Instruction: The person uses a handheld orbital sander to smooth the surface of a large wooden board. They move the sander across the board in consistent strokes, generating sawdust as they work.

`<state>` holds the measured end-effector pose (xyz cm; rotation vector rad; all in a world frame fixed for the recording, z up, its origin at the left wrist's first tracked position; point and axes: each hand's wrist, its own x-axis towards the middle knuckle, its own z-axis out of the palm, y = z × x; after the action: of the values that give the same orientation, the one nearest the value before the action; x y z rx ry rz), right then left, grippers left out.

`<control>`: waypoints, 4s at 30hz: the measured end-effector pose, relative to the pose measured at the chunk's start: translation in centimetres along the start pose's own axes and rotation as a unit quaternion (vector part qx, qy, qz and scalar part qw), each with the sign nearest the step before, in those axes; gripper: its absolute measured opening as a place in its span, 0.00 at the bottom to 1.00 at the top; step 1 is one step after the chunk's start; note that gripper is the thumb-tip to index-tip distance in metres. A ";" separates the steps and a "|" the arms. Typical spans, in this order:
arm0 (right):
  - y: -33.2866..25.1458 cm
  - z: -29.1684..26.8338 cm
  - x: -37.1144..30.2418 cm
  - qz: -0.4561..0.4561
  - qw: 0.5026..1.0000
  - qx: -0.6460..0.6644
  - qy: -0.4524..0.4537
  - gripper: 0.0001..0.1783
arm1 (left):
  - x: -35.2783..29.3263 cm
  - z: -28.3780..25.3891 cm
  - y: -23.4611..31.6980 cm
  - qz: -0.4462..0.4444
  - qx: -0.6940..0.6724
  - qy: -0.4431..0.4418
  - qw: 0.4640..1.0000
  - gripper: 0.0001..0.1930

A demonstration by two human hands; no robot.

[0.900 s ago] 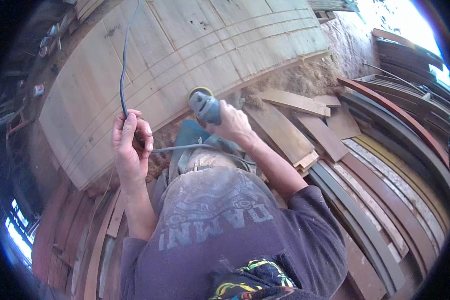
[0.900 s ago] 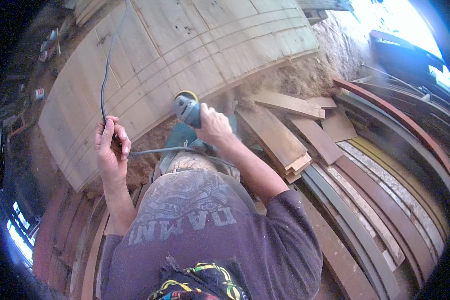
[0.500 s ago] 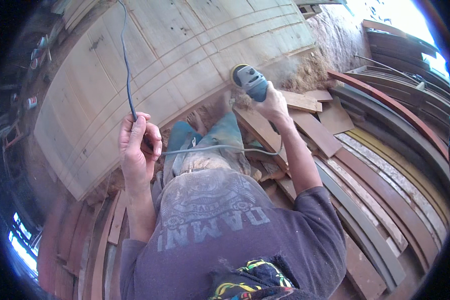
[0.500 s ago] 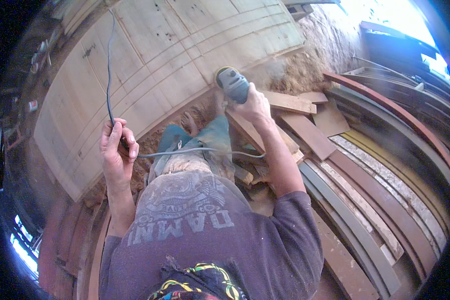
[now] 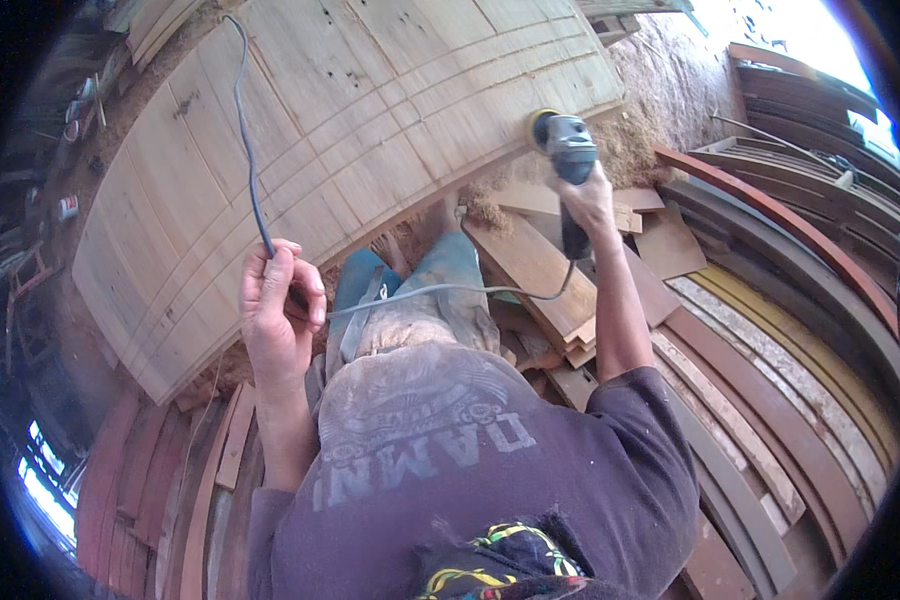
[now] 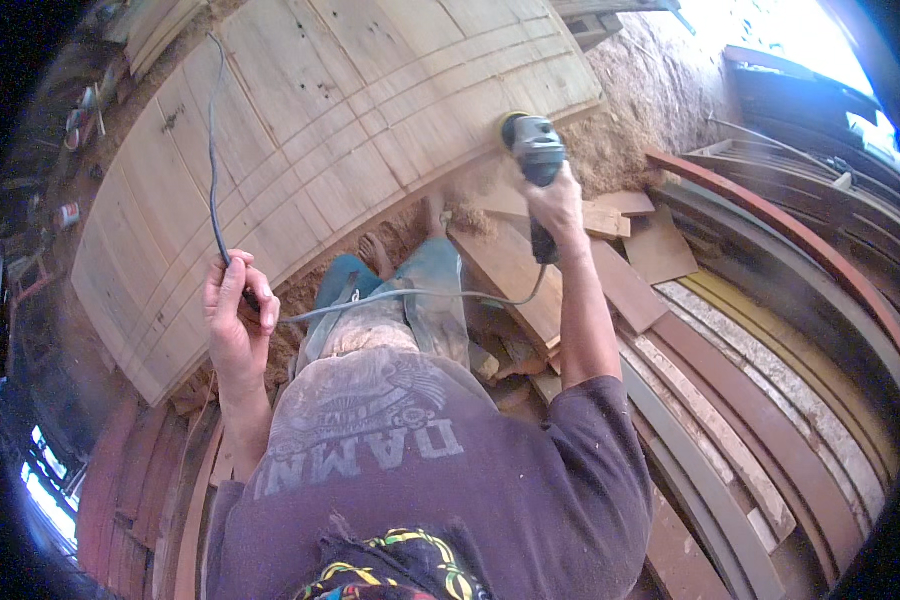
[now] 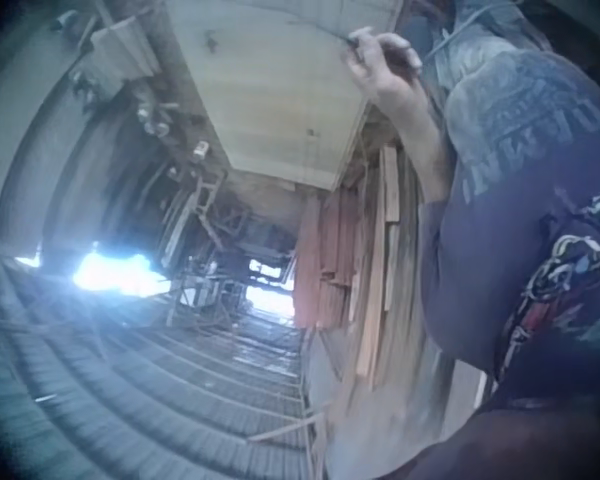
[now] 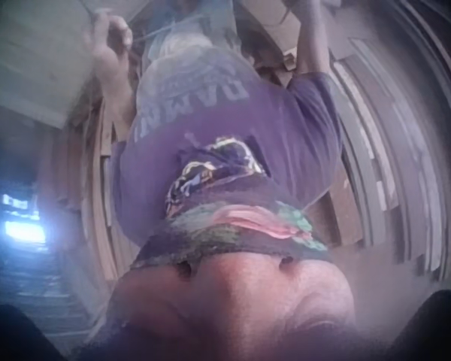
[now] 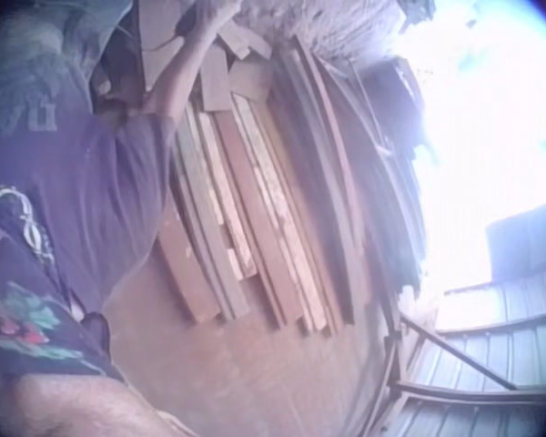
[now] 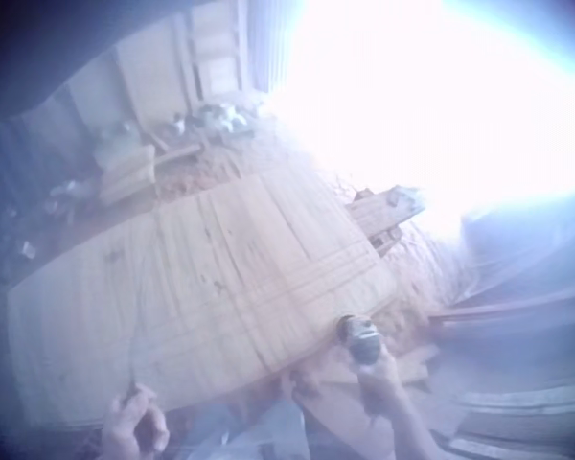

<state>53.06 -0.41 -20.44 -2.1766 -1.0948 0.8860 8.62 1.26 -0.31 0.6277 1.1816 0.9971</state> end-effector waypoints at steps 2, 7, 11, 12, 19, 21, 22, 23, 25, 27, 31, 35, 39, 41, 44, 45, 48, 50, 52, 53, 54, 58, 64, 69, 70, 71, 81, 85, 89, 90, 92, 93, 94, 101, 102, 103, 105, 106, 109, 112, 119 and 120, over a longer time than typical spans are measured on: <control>-1.5 2.4 -2.5 0.016 0.997 -0.025 -0.066 0.32 | 0.4 -0.9 -0.3 0.009 0.008 0.003 1.000 0.08; -7.1 10.3 -9.5 -0.077 0.958 -0.140 -0.239 0.33 | 1.6 0.8 0.3 -0.008 0.036 -0.012 0.999 0.08; -7.3 9.8 -8.5 -0.081 0.959 -0.144 -0.229 0.32 | 2.7 2.4 0.9 -0.001 0.046 -0.030 0.998 0.08; -6.5 8.7 -7.2 -0.069 0.964 -0.143 -0.213 0.32 | 3.0 2.8 0.9 0.000 0.045 -0.035 0.998 0.08; -1.9 -1.2 2.1 0.004 0.979 -0.166 -0.120 0.29 | 5.8 8.4 -0.6 -0.042 0.027 -0.062 0.997 0.07; 0.0 -3.3 4.0 0.011 0.985 -0.147 -0.095 0.30 | 6.6 10.3 -0.7 -0.052 0.020 -0.074 0.996 0.06; 1.0 -4.3 5.1 0.015 0.988 -0.133 -0.082 0.30 | 7.0 11.1 -0.7 -0.056 0.017 -0.080 0.995 0.06; 1.9 -5.2 6.3 0.031 0.988 -0.131 -0.076 0.31 | 7.4 11.9 -0.8 -0.060 0.019 -0.083 0.995 0.06; 3.7 -6.8 8.0 0.033 0.990 -0.125 -0.048 0.31 | 7.6 13.2 -0.8 -0.069 0.026 -0.087 0.993 0.06; 4.5 -8.9 9.3 0.040 0.990 -0.129 -0.040 0.32 | 7.7 14.1 -1.5 -0.086 0.018 -0.086 0.992 0.06; 6.8 -10.8 12.3 0.105 0.992 -0.065 0.001 0.34 | 8.0 15.7 -1.4 -0.089 0.024 -0.088 0.992 0.05; 7.3 -9.9 11.2 0.030 0.999 0.029 0.020 0.31 | 8.4 15.4 -1.0 -0.084 0.025 -0.075 0.993 0.05; 2.5 -5.2 5.7 0.007 0.997 -0.026 -0.072 0.32 | 9.0 15.3 -0.5 -0.060 0.052 -0.069 0.994 0.05; 0.8 -1.9 2.6 -0.042 0.985 -0.079 -0.146 0.31 | 9.5 16.0 -0.4 -0.060 0.052 -0.077 0.994 0.05; -0.8 1.8 -0.5 -0.082 0.958 -0.129 -0.244 0.28 | 10.1 16.9 -0.1 -0.061 0.055 -0.094 0.992 0.06; -1.0 1.6 -0.3 -0.073 0.961 -0.134 -0.231 0.27 | 10.3 17.0 -0.1 -0.061 0.054 -0.099 0.992 0.06; -0.6 -0.8 2.1 -0.037 0.978 -0.123 -0.163 0.26 | 10.6 17.3 -0.2 -0.063 0.055 -0.089 0.993 0.05; 1.1 -3.1 4.9 -0.022 0.982 -0.137 -0.129 0.27 | 10.9 17.8 -0.2 -0.073 0.053 -0.091 0.992 0.05; 1.9 -6.3 7.3 0.024 0.985 -0.143 -0.094 0.27 | 11.0 18.1 -0.3 -0.083 0.047 -0.092 0.991 0.05; 3.9 -7.4 8.5 0.026 0.990 -0.121 -0.066 0.28 | 10.9 18.4 -0.3 -0.083 0.042 -0.096 0.991 0.05; 5.0 -8.5 9.7 0.043 0.991 -0.124 -0.040 0.29 | 10.8 18.6 -0.4 -0.088 0.040 -0.097 0.991 0.05; 7.8 -12.8 12.8 0.093 0.993 -0.063 0.032 0.38 | 10.6 19.1 -0.9 -0.112 0.043 -0.106 0.987 0.05; 8.2 -13.5 9.6 0.095 0.992 0.030 0.081 0.40 | 10.2 16.9 -0.4 -0.077 0.045 -0.110 0.990 0.05; 3.2 -6.8 3.0 0.020 0.999 0.042 -0.017 0.37 | 9.5 15.8 0.2 -0.052 0.048 -0.108 0.992 0.05; 2.4 -4.5 1.6 -0.015 0.997 0.046 -0.058 0.35 | 9.4 15.2 0.1 -0.052 0.048 -0.107 0.992 0.05; 1.3 -2.6 0.0 -0.024 0.995 0.009 -0.100 0.32 | 9.2 14.5 -0.2 -0.051 0.044 -0.108 0.992 0.05; -4.1 5.8 -4.1 -0.060 0.962 -0.150 -0.218 0.26 | 7.9 9.8 -0.5 -0.019 0.015 -0.058 0.998 0.06; -2.5 1.8 -0.3 -0.046 0.973 -0.155 -0.166 0.28 | 7.8 10.3 -1.3 -0.027 0.005 -0.056 0.998 0.06; -1.4 -2.8 3.4 0.007 0.978 -0.162 -0.132 0.28 | 8.0 11.9 -1.6 -0.036 0.003 -0.065 0.997 0.06; -0.9 -3.9 4.3 0.024 0.978 -0.170 -0.122 0.30 | 8.2 12.5 -1.6 -0.037 0.001 -0.068 0.997 0.06; 0.9 -5.5 6.5 0.015 0.981 -0.170 -0.093 0.31 | 8.6 13.3 -1.7 -0.039 -0.002 -0.073 0.997 0.06; 1.8 -6.3 7.4 0.024 0.984 -0.159 -0.073 0.32 | 8.7 13.7 -1.7 -0.045 -0.002 -0.073 0.996 0.06; 2.8 -7.1 8.7 0.031 0.987 -0.148 -0.051 0.33 | 8.8 14.1 -1.7 -0.048 -0.002 -0.073 0.996 0.06; 5.0 -10.6 12.4 0.059 0.998 0.018 0.029 0.33 | 8.0 13.1 -1.3 -0.029 0.006 -0.068 0.997 0.06; 5.6 -10.2 11.9 0.041 0.998 0.005 0.043 0.33 | 8.3 12.6 -1.0 -0.020 0.006 -0.059 0.998 0.06; 4.2 -9.4 10.6 0.041 0.999 0.014 0.020 0.33 | 8.2 11.8 -1.0 -0.016 0.006 -0.047 0.999 0.06; 1.9 -6.3 7.6 0.052 0.998 -0.024 -0.029 0.35 | 7.8 10.2 -0.7 -0.007 0.000 -0.028 1.000 0.07; 0.9 -4.2 6.2 0.061 0.994 -0.071 -0.055 0.36 | 7.5 9.5 -0.5 0.002 -0.006 -0.020 1.000 0.07; -4.7 2.9 0.2 -0.023 0.971 -0.108 -0.210 0.38 | 6.7 7.7 -0.1 0.019 -0.011 0.005 1.000 0.07; -8.5 9.9 -4.4 -0.111 0.917 -0.193 -0.331 0.37 | 6.7 6.2 0.0 0.027 -0.019 0.015 0.999 0.08; -8.1 8.3 -1.5 -0.085 0.935 -0.225 -0.260 0.34 | 6.4 3.7 0.6 0.036 -0.024 0.022 0.999 0.08; -7.9 6.8 -0.3 -0.074 0.942 -0.229 -0.233 0.34 | 6.7 3.8 0.3 0.036 -0.028 0.019 0.999 0.08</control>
<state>44.07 4.65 -19.12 -2.2507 -1.8260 1.2101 12.53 7.70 -2.02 0.6135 1.1671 1.1030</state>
